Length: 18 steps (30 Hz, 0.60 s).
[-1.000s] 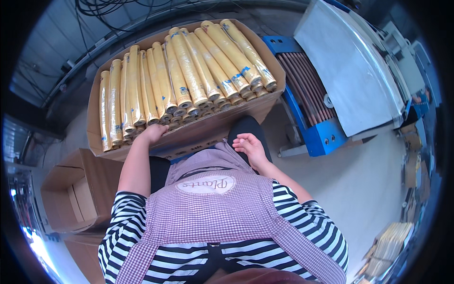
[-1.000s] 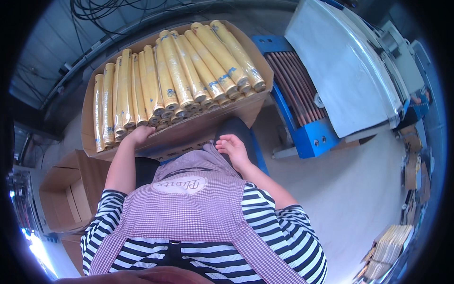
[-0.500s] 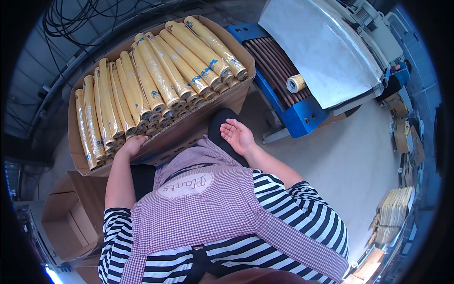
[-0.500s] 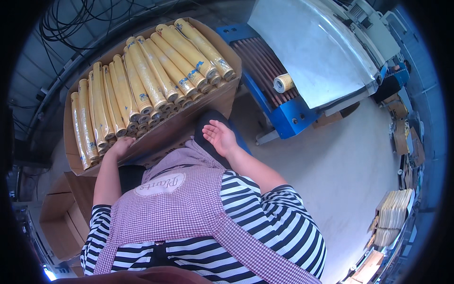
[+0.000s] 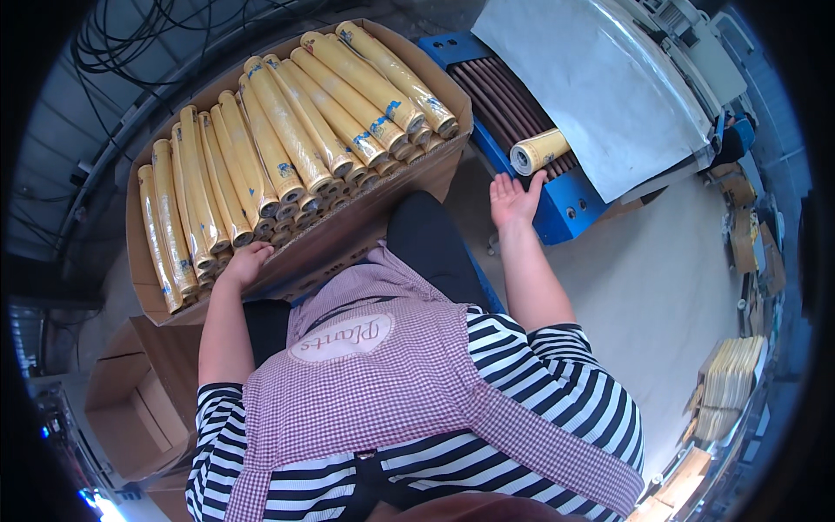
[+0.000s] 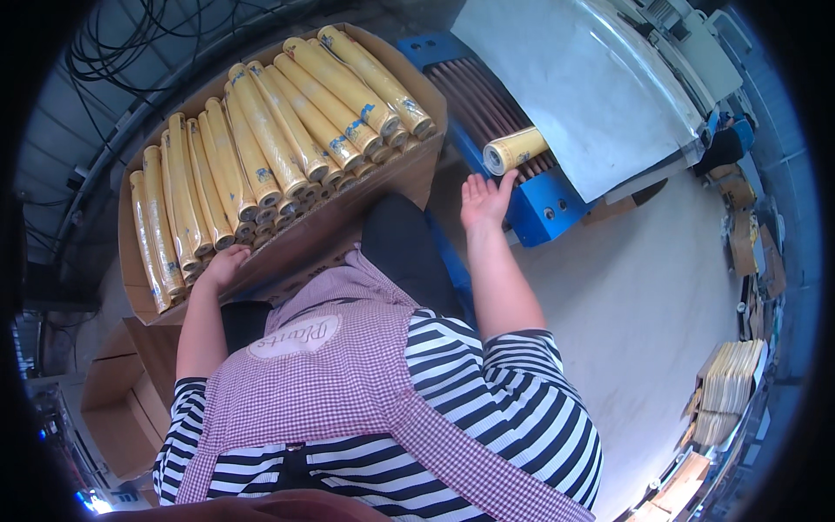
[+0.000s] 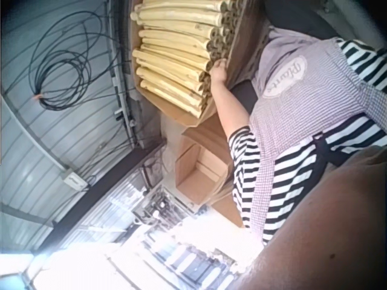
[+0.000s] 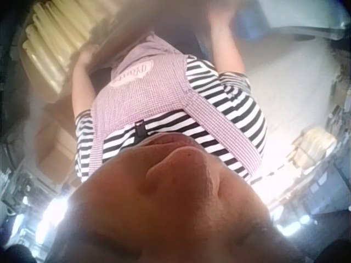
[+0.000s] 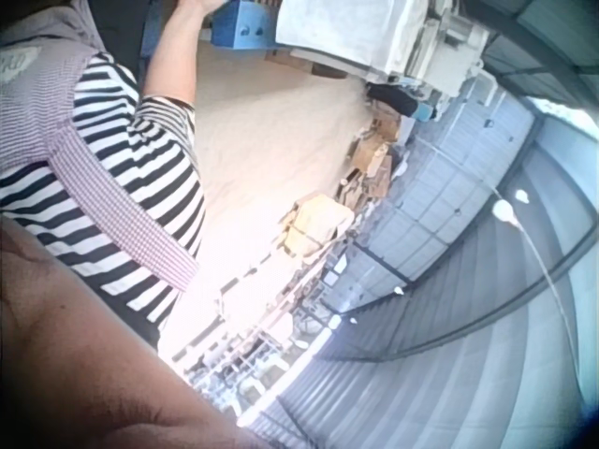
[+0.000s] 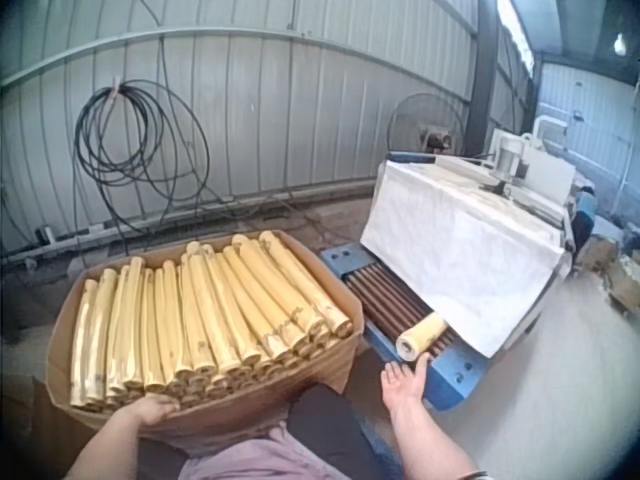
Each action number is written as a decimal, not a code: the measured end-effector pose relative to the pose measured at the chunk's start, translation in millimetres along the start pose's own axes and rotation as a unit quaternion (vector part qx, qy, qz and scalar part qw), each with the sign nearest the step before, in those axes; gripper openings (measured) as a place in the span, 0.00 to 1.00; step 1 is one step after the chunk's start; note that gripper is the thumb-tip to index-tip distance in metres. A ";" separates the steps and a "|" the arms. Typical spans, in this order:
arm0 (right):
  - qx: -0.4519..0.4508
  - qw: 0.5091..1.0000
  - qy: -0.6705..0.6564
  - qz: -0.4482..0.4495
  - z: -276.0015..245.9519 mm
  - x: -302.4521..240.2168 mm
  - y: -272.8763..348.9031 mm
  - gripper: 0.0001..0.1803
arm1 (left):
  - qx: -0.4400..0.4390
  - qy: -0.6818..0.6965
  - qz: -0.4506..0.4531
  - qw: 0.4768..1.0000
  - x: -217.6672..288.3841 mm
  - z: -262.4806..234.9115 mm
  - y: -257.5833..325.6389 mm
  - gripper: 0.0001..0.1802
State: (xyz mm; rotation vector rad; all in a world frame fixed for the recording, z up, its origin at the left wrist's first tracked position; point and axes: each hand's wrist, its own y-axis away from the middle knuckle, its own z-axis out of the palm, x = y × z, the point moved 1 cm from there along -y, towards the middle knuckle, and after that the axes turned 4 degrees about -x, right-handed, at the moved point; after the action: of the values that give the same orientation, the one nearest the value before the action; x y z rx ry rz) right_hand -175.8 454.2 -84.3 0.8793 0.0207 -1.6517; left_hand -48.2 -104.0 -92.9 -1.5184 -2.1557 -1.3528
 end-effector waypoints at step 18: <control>-0.343 0.822 0.329 0.315 -5.4 -33.9 199.9 0.37 | 0.092 0.269 0.198 0.938 39.2 -12.8 -18.9 0.25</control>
State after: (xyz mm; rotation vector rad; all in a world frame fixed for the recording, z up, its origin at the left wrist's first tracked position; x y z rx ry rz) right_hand -2.7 425.9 17.6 0.7275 0.6916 -0.5712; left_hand -86.1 -89.0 -73.1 -1.2342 -1.4985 -1.2061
